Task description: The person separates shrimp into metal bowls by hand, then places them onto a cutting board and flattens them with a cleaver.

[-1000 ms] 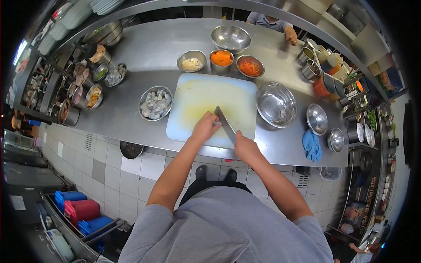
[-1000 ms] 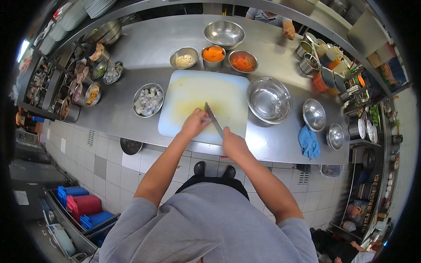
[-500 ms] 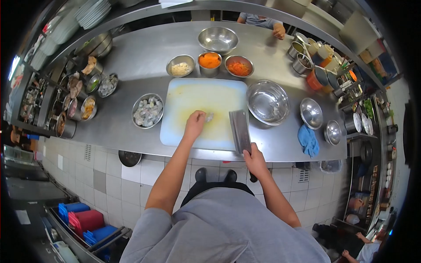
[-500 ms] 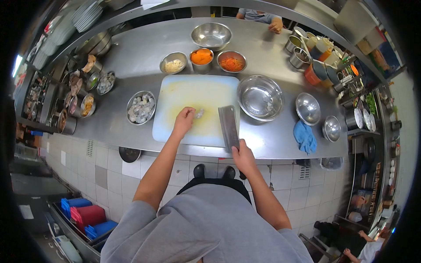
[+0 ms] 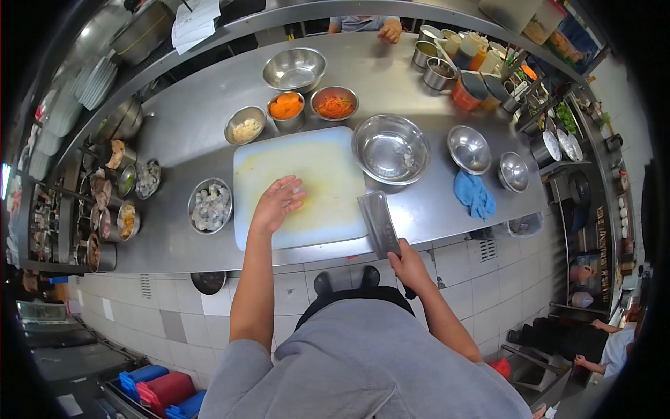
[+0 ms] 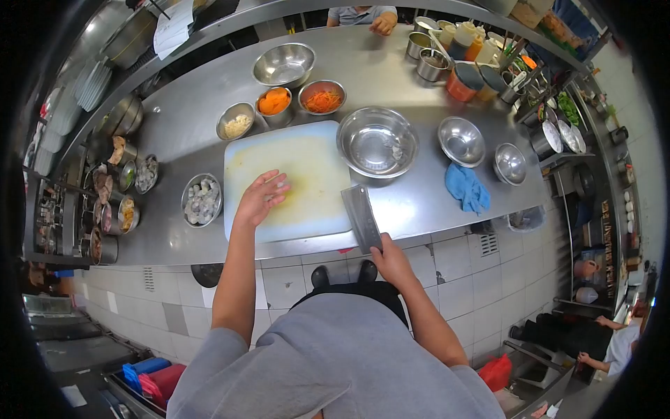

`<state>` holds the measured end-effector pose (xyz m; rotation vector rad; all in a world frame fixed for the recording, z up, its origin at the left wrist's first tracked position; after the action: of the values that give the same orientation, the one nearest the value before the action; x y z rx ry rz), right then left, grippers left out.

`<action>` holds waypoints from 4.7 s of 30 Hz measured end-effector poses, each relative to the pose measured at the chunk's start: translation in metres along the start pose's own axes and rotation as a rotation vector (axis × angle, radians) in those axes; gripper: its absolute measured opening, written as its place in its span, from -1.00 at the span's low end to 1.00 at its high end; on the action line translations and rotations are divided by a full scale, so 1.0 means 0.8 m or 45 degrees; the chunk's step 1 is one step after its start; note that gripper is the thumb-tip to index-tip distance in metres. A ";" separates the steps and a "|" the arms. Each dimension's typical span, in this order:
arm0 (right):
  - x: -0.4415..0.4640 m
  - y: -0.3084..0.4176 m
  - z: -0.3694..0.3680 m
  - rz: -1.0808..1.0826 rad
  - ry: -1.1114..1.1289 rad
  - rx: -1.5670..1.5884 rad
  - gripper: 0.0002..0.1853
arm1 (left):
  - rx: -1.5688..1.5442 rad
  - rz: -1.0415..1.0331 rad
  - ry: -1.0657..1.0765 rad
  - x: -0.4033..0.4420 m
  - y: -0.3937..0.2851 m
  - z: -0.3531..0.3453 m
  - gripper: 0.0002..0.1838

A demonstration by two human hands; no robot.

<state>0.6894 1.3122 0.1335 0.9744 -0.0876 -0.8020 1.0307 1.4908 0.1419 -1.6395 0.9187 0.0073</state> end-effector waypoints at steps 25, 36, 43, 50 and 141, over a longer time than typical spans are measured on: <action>0.008 -0.015 -0.009 0.182 0.010 -0.018 -0.76 | 1.366 -0.436 -0.157 0.018 0.046 0.036 -0.85; 0.022 -0.020 -0.020 0.162 0.058 -0.007 -0.76 | 1.673 -0.341 -0.454 -0.007 0.023 0.014 -0.52; 0.019 -0.017 -0.018 0.145 0.065 0.018 -0.76 | 1.206 -0.558 -0.525 0.007 0.037 0.028 -0.44; 0.008 -0.020 -0.014 -0.022 0.108 -0.016 -0.64 | 1.654 -0.733 -0.339 0.024 0.057 -0.035 -0.58; 0.093 0.088 -0.073 -0.235 0.570 0.659 -0.12 | 1.637 -0.888 -0.433 0.023 0.067 -0.008 -0.68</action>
<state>0.8067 1.3272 0.1329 1.6519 0.1943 -0.7234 1.0105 1.4757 0.0908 -0.6088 -0.0496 -0.6331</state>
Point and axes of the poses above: each hand's wrist, its own x-axis towards the middle knuckle, its own z-axis out of the back of the hand, y = z × x, the point moved 2 cm from there along x, towards the middle knuckle, and after that the axes turned 8 degrees about -y, right-handed, at the moved point
